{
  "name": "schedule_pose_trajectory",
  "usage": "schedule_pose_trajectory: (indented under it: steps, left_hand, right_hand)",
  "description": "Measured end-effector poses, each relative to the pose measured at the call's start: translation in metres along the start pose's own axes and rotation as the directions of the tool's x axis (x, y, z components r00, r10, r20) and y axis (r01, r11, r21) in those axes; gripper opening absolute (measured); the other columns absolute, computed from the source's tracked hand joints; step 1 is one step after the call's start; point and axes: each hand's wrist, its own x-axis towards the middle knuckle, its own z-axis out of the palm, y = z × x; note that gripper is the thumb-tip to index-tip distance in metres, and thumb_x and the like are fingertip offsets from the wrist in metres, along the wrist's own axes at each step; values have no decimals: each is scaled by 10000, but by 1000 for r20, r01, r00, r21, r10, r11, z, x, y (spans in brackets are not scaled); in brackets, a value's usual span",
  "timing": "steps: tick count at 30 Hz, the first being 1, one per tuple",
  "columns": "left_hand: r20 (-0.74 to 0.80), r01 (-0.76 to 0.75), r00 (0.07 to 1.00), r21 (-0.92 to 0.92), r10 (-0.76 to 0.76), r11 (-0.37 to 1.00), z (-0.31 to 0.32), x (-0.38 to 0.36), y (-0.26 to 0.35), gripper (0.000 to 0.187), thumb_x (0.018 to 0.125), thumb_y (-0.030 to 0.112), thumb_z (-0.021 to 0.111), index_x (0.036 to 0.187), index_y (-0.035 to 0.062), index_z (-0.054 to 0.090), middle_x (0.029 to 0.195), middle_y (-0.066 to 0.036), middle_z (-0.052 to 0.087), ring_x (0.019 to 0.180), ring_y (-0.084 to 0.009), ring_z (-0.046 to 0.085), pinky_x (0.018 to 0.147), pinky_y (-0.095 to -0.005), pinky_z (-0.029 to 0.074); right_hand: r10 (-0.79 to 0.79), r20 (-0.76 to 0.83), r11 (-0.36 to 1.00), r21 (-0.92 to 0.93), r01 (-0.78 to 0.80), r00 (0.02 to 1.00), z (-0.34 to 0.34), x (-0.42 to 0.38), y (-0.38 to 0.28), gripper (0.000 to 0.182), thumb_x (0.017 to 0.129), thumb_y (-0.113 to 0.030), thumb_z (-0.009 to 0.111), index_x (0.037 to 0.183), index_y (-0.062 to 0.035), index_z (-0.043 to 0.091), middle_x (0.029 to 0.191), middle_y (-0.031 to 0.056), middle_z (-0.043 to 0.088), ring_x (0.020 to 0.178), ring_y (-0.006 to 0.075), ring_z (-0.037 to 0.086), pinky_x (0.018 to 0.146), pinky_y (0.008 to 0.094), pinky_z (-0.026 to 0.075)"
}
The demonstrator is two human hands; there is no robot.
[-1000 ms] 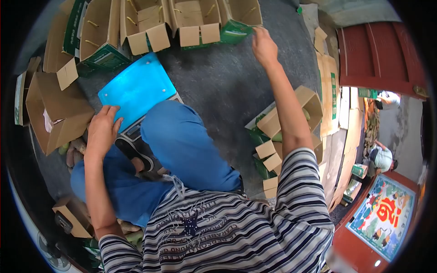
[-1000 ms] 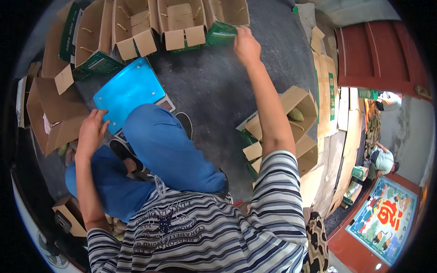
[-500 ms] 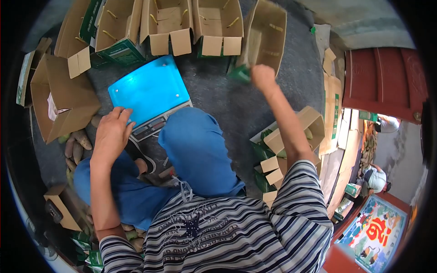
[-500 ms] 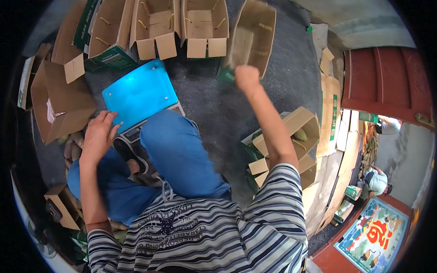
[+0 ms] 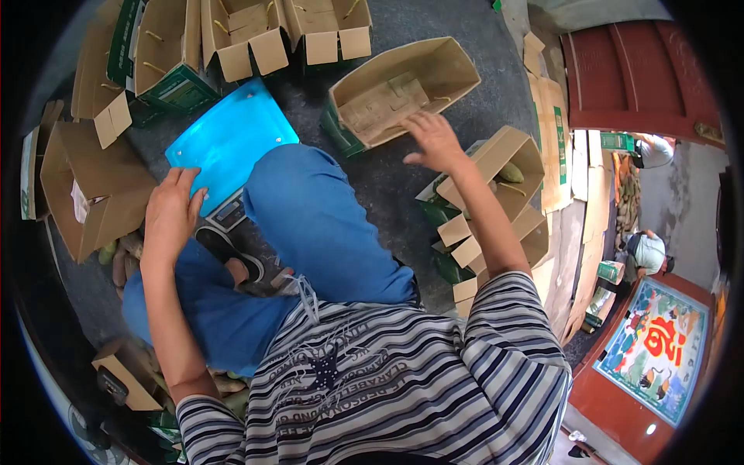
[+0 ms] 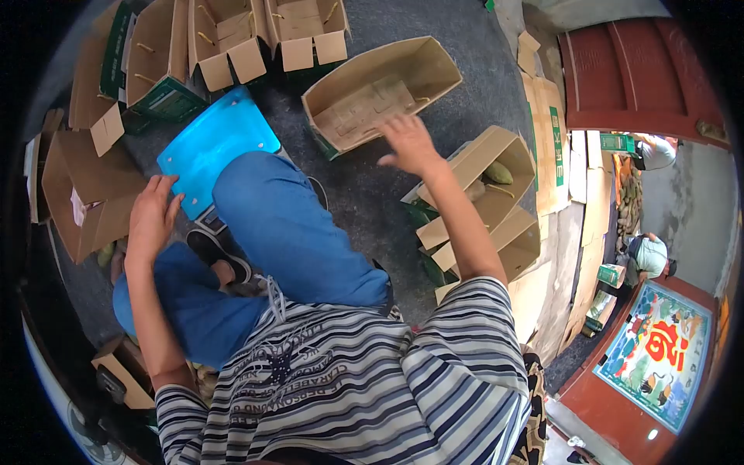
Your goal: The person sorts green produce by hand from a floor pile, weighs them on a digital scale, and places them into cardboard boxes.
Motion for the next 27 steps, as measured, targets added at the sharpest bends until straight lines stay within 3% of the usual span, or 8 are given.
schedule_pose_trajectory:
  steps: [1, 4, 7, 9, 13, 18, 21, 27]
  left_hand:
    - [0, -6, 1000, -5, 6, 1000, 1, -2, -2, 266, 811, 119, 593, 1052, 9, 563, 979, -175, 570, 866, -360, 565, 734, -429, 443]
    - [10, -11, 1000, -2, 11, 1000, 2, -4, -6, 259, 810, 125, 595, 1043, 15, 564, 967, -173, 570, 858, -361, 566, 728, -431, 443]
    - [14, 18, 1000, 11, -18, 1000, 1, -7, -9, 250, 810, 131, 597, 1035, 27, 566, 968, -170, 572, 855, -360, 568, 722, -432, 444]
    - [-20, 28, 999, 1, -28, 1000, -2, -9, -10, 243, 813, 137, 597, 1031, 36, 568, 970, -167, 574, 856, -356, 570, 718, -432, 445]
    - [-218, 73, 972, -90, -91, 993, -12, -8, -11, 253, 825, 146, 589, 1053, 39, 562, 999, -164, 573, 902, -357, 564, 758, -412, 452]
    - [-603, 49, 786, -155, -133, 987, -27, -5, -18, 297, 848, 156, 583, 1119, 37, 551, 1084, -170, 564, 1021, -330, 548, 862, -362, 435]
    - [-753, -4, 642, -195, -147, 981, -33, -6, -24, 293, 863, 163, 580, 1120, 23, 558, 1115, -173, 557, 1044, -311, 542, 887, -355, 420]
    - [-854, -27, 496, -197, -158, 980, -38, -6, -37, 291, 860, 184, 586, 1090, 6, 570, 1100, -170, 559, 1038, -312, 530, 900, -359, 407]
  right_hand:
    - [15, -27, 989, -148, -19, 1000, 16, -6, 17, 409, 753, -309, 645, 1093, -95, 565, 1099, 93, 574, 1091, 277, 505, 976, 392, 345]
    - [104, 147, 979, -192, -75, 984, 30, -5, 37, 245, 756, -225, 621, 962, -97, 581, 942, 60, 586, 978, 249, 541, 899, 386, 396]
    - [-30, 56, 999, -16, 31, 998, 11, 7, 21, 112, 745, -143, 592, 837, -79, 586, 793, 44, 576, 840, 244, 563, 801, 375, 446]
    - [-82, 69, 996, 29, 80, 994, -19, 22, 0, 119, 747, -153, 594, 841, -81, 586, 797, 60, 580, 818, 253, 572, 727, 374, 464]
    - [-111, 75, 979, 180, 96, 991, -81, 37, -46, 155, 775, -197, 608, 847, -63, 577, 788, 94, 576, 811, 286, 580, 690, 402, 476]
    - [-234, -56, 923, 302, 240, 971, -119, 66, -93, 177, 789, -195, 619, 845, -45, 544, 776, 104, 550, 786, 303, 559, 650, 412, 448]
    - [-362, -83, 894, 251, 371, 929, -123, 106, -122, 166, 779, -195, 622, 831, -58, 544, 770, 95, 550, 792, 298, 565, 651, 405, 453]
    - [-659, -106, 732, 139, 667, 745, -98, 193, -222, 104, 749, -161, 575, 795, -84, 627, 789, 88, 634, 791, 288, 624, 660, 402, 496]
